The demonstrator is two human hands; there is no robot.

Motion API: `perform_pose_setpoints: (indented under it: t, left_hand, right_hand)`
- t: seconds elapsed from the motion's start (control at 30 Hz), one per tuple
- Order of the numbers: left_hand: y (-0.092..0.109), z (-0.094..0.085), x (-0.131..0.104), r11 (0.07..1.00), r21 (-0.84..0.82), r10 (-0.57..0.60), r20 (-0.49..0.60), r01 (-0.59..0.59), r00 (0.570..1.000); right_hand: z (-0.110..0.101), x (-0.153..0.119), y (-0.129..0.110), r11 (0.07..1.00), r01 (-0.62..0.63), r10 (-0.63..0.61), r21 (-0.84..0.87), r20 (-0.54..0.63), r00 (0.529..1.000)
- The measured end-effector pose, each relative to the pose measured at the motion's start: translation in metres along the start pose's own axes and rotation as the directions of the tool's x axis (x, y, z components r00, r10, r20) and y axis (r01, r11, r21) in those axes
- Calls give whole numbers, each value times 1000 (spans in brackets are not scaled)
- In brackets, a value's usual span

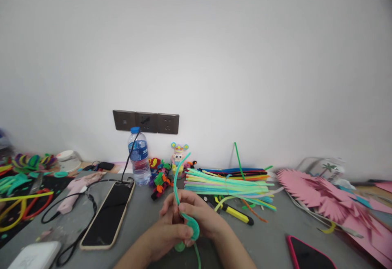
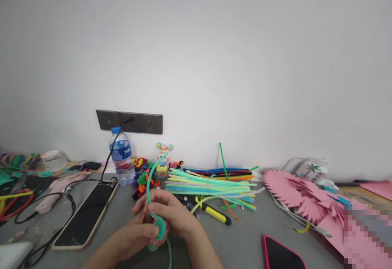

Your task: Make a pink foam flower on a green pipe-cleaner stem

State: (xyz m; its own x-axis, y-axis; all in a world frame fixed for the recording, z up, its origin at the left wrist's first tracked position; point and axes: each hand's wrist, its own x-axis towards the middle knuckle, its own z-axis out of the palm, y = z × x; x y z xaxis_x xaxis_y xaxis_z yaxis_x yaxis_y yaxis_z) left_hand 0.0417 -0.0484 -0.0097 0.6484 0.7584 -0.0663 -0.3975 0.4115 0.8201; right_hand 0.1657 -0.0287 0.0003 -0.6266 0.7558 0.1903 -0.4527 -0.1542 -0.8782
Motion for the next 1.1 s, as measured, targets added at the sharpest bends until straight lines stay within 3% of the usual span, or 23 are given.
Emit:
perform_pose_setpoints:
  t: [1.1]
  left_hand:
    - [-1, -2, 0, 1000, -2, 9, 15, -9, 1000]
  right_hand:
    - [1, 0, -2, 1000, 1, -1, 6, 6, 1000]
